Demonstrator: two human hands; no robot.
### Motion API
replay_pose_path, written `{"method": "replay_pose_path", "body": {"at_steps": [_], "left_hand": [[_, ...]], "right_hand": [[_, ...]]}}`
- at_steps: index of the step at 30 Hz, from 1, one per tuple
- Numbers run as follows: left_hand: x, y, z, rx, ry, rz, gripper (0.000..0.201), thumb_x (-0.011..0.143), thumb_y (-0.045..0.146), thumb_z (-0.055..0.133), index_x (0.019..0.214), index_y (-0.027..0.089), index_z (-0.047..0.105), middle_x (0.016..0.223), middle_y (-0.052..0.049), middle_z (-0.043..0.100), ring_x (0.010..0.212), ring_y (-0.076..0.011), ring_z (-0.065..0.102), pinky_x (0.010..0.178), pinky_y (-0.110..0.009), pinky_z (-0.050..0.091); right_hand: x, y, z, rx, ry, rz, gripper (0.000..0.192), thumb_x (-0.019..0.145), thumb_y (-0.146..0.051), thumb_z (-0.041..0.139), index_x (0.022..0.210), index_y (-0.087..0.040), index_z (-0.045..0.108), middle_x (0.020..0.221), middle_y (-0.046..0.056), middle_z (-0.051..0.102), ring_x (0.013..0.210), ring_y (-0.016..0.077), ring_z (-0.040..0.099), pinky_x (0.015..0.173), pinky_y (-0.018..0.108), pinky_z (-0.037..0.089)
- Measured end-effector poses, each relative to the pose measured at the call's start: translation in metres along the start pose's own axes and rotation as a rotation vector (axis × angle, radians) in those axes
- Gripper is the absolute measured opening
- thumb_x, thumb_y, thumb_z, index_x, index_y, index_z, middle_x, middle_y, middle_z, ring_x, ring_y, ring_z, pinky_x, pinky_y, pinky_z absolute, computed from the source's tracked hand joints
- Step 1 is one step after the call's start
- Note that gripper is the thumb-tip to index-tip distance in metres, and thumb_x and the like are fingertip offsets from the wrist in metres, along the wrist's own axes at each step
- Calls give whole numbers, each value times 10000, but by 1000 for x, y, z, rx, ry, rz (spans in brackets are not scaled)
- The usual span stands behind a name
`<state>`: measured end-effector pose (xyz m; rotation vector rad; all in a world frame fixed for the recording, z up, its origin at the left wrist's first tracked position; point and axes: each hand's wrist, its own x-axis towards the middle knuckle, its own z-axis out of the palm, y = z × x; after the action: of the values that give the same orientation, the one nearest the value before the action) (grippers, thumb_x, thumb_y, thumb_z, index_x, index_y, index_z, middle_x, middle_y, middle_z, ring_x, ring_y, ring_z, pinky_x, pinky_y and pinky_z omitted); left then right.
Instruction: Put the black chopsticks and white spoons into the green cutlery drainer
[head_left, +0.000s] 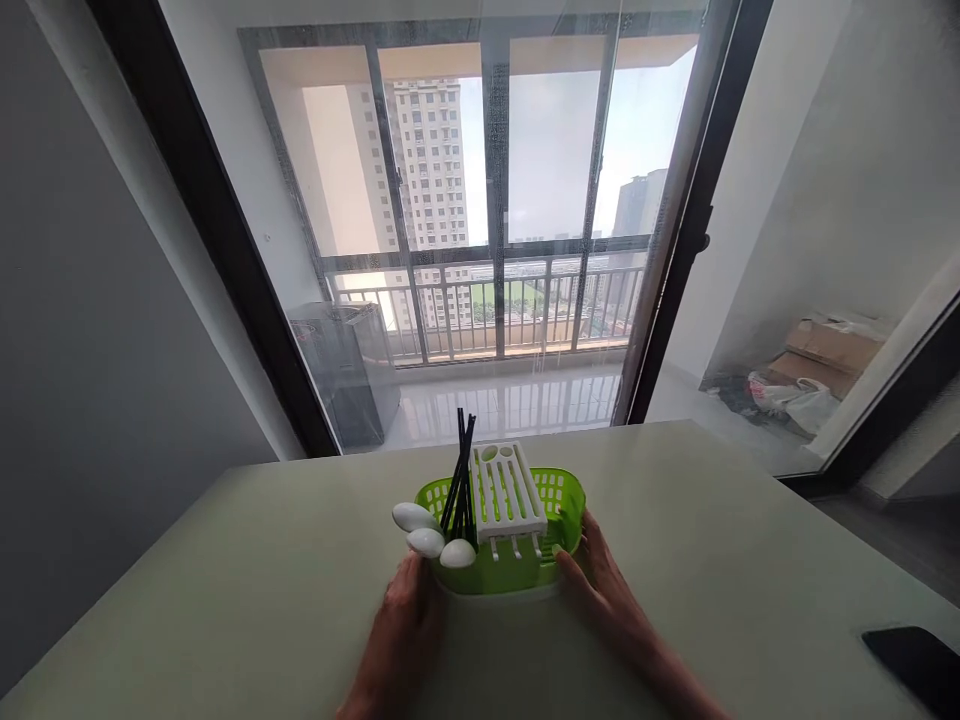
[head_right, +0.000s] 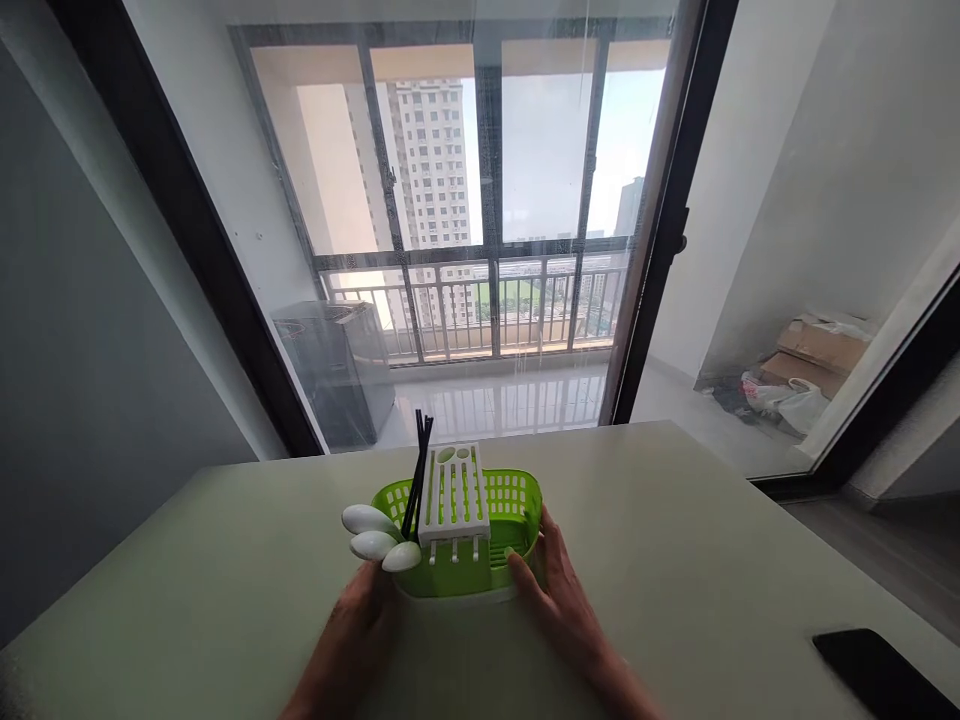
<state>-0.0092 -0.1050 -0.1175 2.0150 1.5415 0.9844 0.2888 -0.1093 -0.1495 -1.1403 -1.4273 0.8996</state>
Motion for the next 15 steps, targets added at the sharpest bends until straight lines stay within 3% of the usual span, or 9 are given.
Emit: {"method": "replay_pose_path", "body": {"at_steps": [2,5,6,8,11,15], "left_hand": [[14,-8,-8,-197,16,-117,386,936,387,483,1237,184,613,1209,-114,739,1201,-298,674,963,-380,577],[44,-11,-31,-488,208,-332,463,939,424,458,1275,121,552,1282,-194,701,1211,-312,672,995,-451,556],[55,-8,-40,-519,290,-354,471,938,465,467,1248,122,556,1296,-206,691,1208,-315,673,1008,-466,546],[76,6,-57,-519,295,-286,520,927,575,502,1201,141,585,1295,-199,693,1212,-322,668,1051,-490,511],[105,38,-75,-461,80,-153,625,887,709,519,1141,150,639,1225,-185,732,1212,-335,663,1095,-510,462],[138,78,-81,-387,-236,-89,733,849,740,582,1301,162,579,1257,-181,729,1248,-330,641,1075,-470,466]], "right_hand": [[0,-1,0,15,-2,-5,753,1008,-512,518,1635,-300,158,1570,109,459,1407,289,488,1156,471,435],[0,-3,0,39,-1,11,742,1010,-517,522,1632,-316,170,1562,109,460,1390,295,502,1139,486,455],[-1,-3,0,48,-3,18,737,1009,-524,521,1630,-325,179,1562,110,458,1381,297,510,1122,484,474],[-1,-2,1,51,0,20,735,1005,-539,521,1627,-336,185,1557,112,460,1365,301,525,1091,478,503],[0,0,1,23,12,8,733,999,-550,524,1620,-328,203,1536,110,484,1358,299,531,1089,470,504],[3,6,2,33,8,-21,698,996,-549,528,1591,-307,255,1529,107,492,1368,294,523,1089,455,505]]}}
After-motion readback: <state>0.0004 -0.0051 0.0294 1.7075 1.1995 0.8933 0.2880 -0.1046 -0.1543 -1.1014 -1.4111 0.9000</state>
